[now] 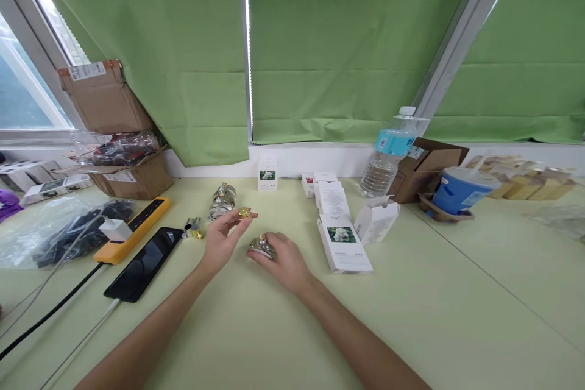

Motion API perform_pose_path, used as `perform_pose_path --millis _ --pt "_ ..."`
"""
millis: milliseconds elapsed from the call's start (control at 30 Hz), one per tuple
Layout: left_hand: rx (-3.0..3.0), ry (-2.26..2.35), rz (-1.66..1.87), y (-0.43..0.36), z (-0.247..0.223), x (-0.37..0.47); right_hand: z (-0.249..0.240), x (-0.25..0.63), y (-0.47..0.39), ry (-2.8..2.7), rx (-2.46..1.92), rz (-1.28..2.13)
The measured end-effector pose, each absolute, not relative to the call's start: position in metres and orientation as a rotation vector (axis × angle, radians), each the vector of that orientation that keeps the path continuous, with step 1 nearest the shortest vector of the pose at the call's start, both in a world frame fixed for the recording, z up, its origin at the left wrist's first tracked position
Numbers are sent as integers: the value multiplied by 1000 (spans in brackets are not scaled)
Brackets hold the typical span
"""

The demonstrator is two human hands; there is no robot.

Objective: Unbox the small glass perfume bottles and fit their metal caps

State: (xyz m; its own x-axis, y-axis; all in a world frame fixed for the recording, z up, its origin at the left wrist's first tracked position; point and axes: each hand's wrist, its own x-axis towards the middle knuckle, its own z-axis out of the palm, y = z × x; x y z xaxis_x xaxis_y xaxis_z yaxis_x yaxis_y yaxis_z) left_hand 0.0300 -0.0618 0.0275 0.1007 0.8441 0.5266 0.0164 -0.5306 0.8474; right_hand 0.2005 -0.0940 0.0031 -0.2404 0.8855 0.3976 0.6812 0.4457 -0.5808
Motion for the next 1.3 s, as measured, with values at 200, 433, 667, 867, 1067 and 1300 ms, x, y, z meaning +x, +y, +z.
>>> perform_pose_path --millis 200,433,667,867,1067,1300 --pt "1666 990 1614 -52 32 20 4 201 -94 -1997 -1313 379" --pt "1729 1142 1747 -47 41 -2 1 202 -94 -2003 -1290 375" --pt "1773 1373 1972 -32 46 -41 1 202 -93 -2021 -1313 361" --pt "1936 1780 1889 -18 32 -72 4 202 -94 -2012 -1325 390" --pt "1993 2141 1574 -12 17 -77 3 202 -94 -2002 -1337 406" --pt "1947 2451 1231 -9 7 -82 2 202 -94 -1993 -1335 406"
